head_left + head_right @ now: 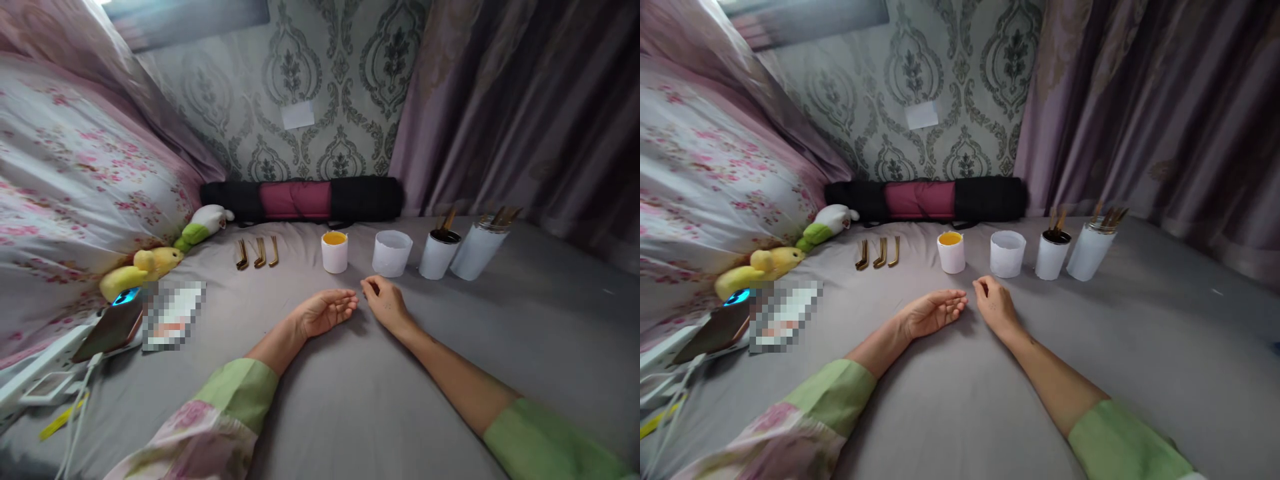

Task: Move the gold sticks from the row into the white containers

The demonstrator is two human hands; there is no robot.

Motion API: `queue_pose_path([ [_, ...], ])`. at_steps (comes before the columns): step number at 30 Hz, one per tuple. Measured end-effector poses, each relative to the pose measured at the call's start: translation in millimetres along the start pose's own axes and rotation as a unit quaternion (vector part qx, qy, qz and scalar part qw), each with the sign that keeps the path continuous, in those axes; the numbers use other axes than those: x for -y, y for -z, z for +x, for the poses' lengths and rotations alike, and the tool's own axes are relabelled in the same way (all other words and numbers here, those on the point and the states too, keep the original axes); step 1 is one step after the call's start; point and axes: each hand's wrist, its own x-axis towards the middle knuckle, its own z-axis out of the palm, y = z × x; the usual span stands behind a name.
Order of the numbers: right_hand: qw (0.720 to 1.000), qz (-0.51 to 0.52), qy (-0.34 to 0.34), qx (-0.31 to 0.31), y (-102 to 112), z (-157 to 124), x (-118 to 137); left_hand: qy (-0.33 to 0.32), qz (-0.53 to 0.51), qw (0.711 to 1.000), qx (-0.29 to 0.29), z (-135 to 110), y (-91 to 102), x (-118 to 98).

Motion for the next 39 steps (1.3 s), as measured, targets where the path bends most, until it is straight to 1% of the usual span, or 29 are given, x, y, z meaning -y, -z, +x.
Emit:
queue_pose_path([
  [3, 1.0, -0.002, 0.001, 0.002, 0, 0, -1, -0.009, 0.039, 0.998, -0.053, 1, 4.0, -10],
  [6, 1.0, -0.006, 0.005, 0.002, -1, 0, -1, -0.018, 0.094, 0.988, -0.118, 3, 11.0, -22],
  [9, 1.0, -0.01, 0.004, 0.004, -1, 0, -1, -0.031, 0.121, 0.979, -0.159, 5, 19.7, -34],
  [12, 1.0, -0.012, 0.009, 0.005, -1, -1, -1, -0.059, 0.156, 0.964, -0.207, 5, 29.0, -48],
  [14, 1.0, -0.014, 0.012, 0.004, -1, -1, -1, -0.083, 0.189, 0.948, -0.242, 6, 35.6, -59],
  [16, 1.0, -0.015, 0.011, 0.004, -1, -1, -1, -0.107, 0.227, 0.926, -0.28, 6, 42.8, -70],
  [20, 1.0, -0.02, 0.011, 0.002, -1, 0, -1, -0.138, 0.306, 0.871, -0.358, 7, 57.6, -91],
  [23, 1.0, -0.022, 0.013, 0.003, -1, 0, -2, -0.144, 0.36, 0.833, -0.394, 6, 66.6, -102],
  [31, 1.0, -0.022, 0.015, 0.002, -2, 0, -2, -0.142, 0.495, 0.731, -0.447, 1, 77.4, -126],
  [35, 1.0, -0.023, 0.016, 0.004, -1, 0, -2, -0.131, 0.559, 0.674, -0.465, 1, 81.6, -137],
  [39, 1.0, -0.022, 0.015, 0.005, -1, 0, -1, -0.121, 0.608, 0.624, -0.475, 1, 87.4, -145],
])
